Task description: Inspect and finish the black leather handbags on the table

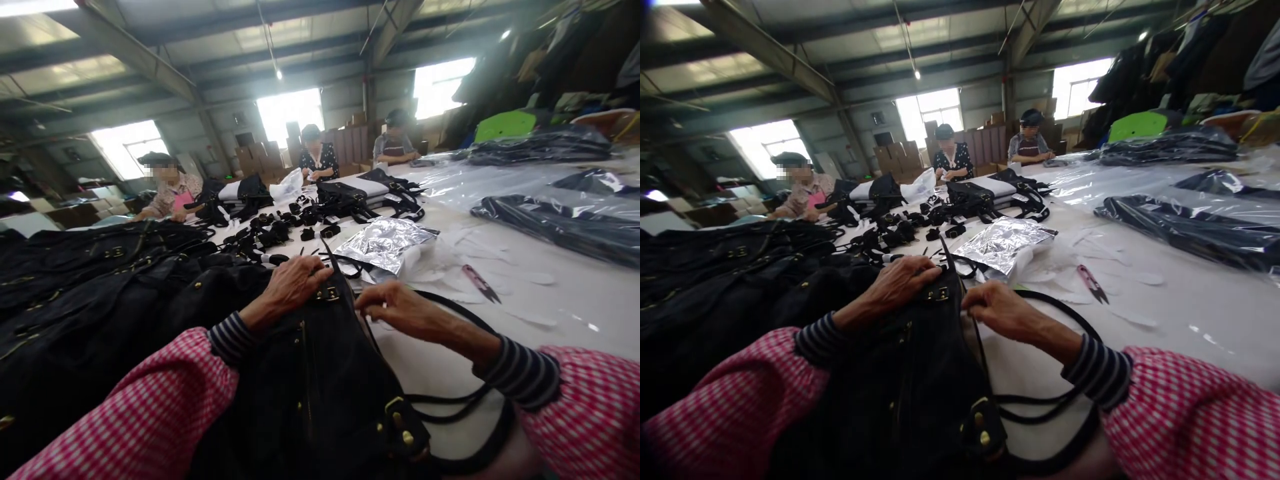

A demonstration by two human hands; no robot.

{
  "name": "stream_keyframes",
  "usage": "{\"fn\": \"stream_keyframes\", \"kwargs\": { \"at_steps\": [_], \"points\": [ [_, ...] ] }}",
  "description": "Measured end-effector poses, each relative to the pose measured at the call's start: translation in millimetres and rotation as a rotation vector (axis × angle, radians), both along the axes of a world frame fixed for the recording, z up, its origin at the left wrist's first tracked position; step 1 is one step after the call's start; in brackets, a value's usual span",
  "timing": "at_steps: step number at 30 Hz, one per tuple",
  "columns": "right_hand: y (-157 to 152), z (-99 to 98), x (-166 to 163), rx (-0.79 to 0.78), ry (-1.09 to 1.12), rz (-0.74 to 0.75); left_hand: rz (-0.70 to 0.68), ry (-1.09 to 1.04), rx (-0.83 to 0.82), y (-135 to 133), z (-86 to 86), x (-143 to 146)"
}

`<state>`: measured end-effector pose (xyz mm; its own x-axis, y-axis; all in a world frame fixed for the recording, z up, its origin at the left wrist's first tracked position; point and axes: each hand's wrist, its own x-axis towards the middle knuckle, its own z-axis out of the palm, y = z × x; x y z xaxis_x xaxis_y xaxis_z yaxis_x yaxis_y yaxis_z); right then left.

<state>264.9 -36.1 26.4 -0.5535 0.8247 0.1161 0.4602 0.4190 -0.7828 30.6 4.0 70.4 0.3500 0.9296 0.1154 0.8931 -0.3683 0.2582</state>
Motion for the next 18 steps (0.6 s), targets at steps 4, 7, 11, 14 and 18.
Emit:
{"fn": "stream_keyframes", "kwargs": {
  "at_steps": [4, 7, 11, 14, 18],
  "points": [
    [43.5, 5.1, -16.1, 0.391, -0.376, -0.260, 0.159, 0.090, 0.017, 47.1, -9.6, 29.3],
    [60.3, -0.2, -32.4, 0.365, -0.662, -0.236, 0.212, 0.060, -0.037, 71.3, -34.6, 41.4],
    [64.6, -8.6, -41.0, 0.356, -0.721, -0.256, 0.261, -0.016, -0.044, 85.3, -61.8, 35.2],
    [69.9, -7.3, -38.1, 0.357, -0.714, -0.265, 0.279, -0.066, -0.032, 90.3, -69.3, 25.6],
    [76.3, 1.4, -23.6, 0.389, -0.596, -0.151, 0.287, -0.094, -0.034, 94.5, -71.1, 22.9]
  ]
}}
